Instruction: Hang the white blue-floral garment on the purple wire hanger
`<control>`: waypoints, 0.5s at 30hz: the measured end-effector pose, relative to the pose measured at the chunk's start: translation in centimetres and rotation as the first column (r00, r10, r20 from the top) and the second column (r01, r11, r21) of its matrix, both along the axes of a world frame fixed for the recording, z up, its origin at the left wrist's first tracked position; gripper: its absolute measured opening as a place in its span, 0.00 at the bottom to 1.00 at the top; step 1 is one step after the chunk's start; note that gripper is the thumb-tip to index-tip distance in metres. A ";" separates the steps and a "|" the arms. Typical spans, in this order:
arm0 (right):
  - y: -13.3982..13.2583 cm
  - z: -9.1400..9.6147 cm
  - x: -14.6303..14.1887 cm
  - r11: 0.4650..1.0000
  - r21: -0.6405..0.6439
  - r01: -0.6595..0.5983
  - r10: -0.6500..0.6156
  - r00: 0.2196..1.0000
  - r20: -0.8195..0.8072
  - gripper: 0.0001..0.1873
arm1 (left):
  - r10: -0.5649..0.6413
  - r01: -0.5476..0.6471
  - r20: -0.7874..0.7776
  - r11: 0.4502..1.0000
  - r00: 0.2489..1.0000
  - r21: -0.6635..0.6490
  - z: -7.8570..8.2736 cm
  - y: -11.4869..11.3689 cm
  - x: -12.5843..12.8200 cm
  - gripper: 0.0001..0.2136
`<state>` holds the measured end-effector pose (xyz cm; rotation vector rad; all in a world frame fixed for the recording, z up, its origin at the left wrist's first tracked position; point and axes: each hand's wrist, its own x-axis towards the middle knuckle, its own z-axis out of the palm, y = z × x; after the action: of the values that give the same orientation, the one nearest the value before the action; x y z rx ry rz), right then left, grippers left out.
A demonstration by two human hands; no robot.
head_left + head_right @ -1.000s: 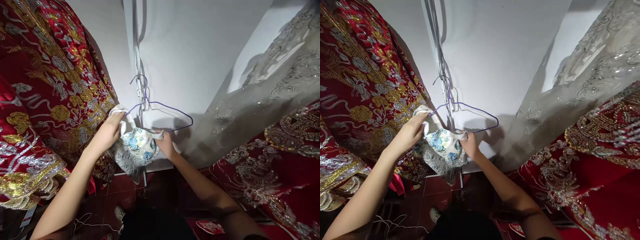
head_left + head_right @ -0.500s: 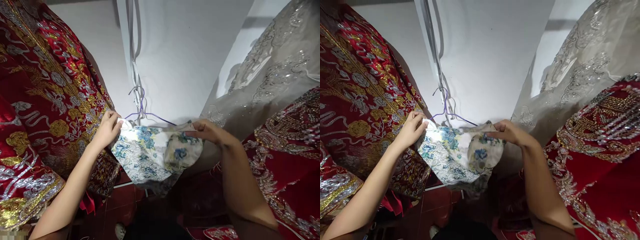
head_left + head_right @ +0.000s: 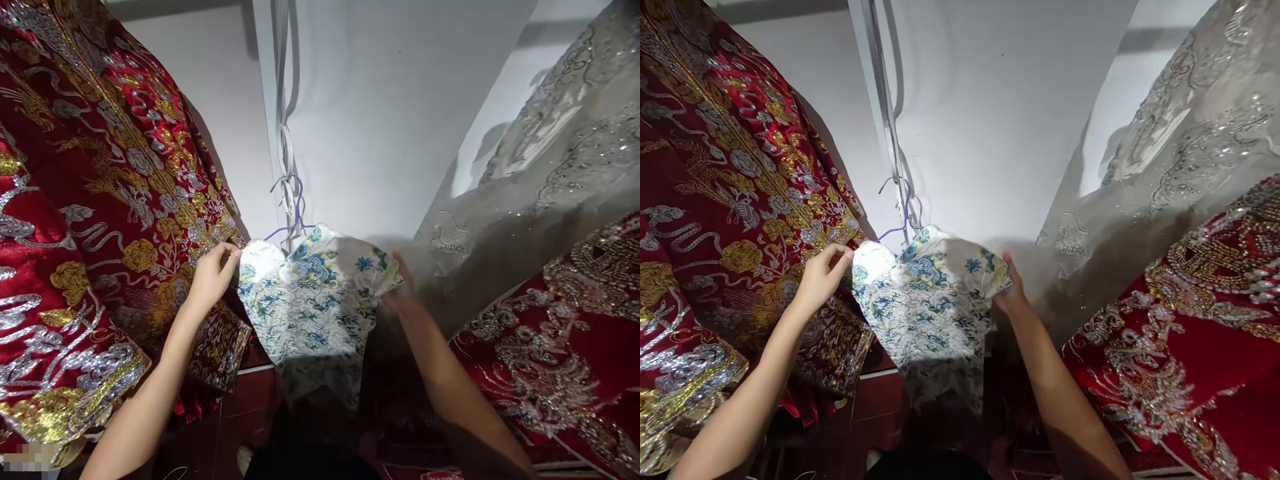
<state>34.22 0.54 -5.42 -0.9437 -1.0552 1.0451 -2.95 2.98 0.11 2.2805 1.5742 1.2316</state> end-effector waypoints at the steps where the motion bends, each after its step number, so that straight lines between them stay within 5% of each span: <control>1: -0.1 0.1 0.7 1.000 -0.018 -0.016 0.016 1.000 -0.005 0.25 | 0.012 -0.011 -0.005 0.999 1.000 0.032 0.1 0.1 0.0 0.13; 4: -1.0 1.6 2.3 1.000 -0.019 -0.006 0.007 0.999 0.046 0.19 | 0.045 -0.049 0.022 0.975 0.999 0.215 0.9 0.1 1.3 0.12; 8: -3.4 3.4 2.7 0.968 0.084 0.235 -0.232 0.971 -0.053 0.16 | -0.025 -0.058 0.183 0.900 0.983 0.432 3.0 -1.5 5.0 0.10; 10: -5.6 3.0 2.1 0.939 0.100 0.330 -0.324 0.944 -0.068 0.16 | -0.137 0.039 0.259 0.936 0.956 0.351 3.7 -3.1 7.1 0.11; 12: -8.2 2.1 1.1 0.941 0.130 0.312 -0.320 0.947 0.044 0.16 | -0.260 0.232 0.359 0.965 0.896 0.118 4.0 -4.9 9.2 0.14; 15: -11.7 0.9 -0.7 0.984 0.152 -0.093 0.013 0.888 0.459 0.15 | -0.306 0.545 0.657 0.816 0.689 -0.191 3.4 -7.4 11.4 0.16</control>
<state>33.54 -11.19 -4.55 -1.0515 -1.5441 0.7733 8.46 -4.45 3.53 1.6305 0.8598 1.2127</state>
